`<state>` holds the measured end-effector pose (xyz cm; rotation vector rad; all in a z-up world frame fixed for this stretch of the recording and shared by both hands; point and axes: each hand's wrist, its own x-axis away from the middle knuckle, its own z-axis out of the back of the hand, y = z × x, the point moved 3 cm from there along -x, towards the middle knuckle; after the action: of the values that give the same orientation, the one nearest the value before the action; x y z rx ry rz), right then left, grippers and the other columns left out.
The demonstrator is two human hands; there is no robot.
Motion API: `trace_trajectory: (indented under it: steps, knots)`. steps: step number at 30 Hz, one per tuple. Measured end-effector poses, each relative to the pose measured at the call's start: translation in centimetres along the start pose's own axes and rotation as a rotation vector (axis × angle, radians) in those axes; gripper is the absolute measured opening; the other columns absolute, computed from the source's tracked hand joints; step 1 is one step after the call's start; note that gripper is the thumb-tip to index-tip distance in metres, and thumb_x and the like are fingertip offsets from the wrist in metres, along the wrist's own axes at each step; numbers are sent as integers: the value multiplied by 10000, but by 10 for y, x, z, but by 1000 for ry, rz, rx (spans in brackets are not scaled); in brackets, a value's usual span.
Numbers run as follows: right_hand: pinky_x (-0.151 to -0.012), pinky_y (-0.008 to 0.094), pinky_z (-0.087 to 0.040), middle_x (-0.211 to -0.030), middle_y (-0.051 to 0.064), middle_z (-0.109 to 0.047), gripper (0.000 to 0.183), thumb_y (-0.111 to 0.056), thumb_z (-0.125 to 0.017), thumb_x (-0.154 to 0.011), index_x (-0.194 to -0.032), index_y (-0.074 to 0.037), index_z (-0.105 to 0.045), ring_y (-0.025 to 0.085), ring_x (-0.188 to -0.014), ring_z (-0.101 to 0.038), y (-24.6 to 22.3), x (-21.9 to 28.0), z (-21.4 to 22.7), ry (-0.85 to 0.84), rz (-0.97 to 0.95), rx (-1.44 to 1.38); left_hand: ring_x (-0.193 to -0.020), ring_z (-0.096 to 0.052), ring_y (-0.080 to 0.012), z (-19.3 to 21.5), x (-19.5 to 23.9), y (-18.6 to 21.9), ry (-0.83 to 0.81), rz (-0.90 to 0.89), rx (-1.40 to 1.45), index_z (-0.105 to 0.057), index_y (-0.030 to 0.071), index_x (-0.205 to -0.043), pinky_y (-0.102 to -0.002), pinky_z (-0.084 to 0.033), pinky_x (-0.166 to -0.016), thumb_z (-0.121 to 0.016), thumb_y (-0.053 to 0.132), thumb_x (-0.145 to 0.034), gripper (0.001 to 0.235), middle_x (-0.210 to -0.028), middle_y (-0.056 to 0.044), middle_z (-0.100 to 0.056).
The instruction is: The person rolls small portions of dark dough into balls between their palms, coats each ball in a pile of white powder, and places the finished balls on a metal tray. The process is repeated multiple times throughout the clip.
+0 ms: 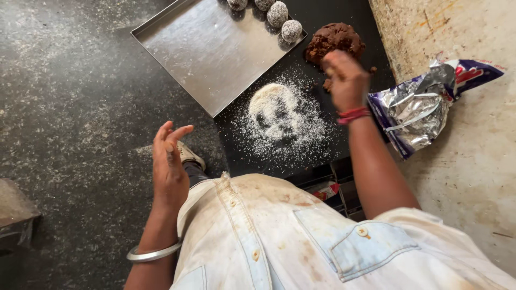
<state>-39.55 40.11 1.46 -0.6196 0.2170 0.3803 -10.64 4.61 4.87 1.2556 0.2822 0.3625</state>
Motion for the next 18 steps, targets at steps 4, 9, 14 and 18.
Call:
trace_trajectory:
  steps: [4,9,14,18]
  knots:
    - [-953,359,-595,-1206,125,-746,293,50,-762,-882,-1146,-75,-780,271,-1099,-736,-2,2,-9,-60,147,-12,-1502,-344,-402,-9,8,4,-59,-18,-31,-664,46,-1305,-553,-305,-1194,-155,715,-1026,886,-1589,-251,-361]
    - [-928,314,-587,-1254,44,-746,289,-15,-710,-964,-1189,-191,-754,208,-1115,-753,-1,0,-12,100,-26,-219,-1498,-315,-411,-7,16,1,-107,13,-100,-680,55,-1279,-583,-317,-1150,-147,662,-1032,845,-1576,-252,-370]
    - [-1048,383,-551,-1266,101,-729,345,50,-746,-895,-1185,-133,-782,266,-1175,-701,-17,16,-26,-43,165,-57,-1532,-293,-412,-5,11,-3,-95,5,-83,-675,54,-1282,-579,-325,-1163,-155,678,-1037,849,-1562,-250,-397]
    - [-1017,367,-550,-1279,68,-728,311,2,-725,-927,-1185,-164,-777,232,-1172,-711,-14,8,-15,40,98,-93,-1498,-327,-416,-10,11,-2,-115,-11,-68,-672,47,-1287,-571,-335,-1150,-181,687,-1033,846,-1587,-259,-354]
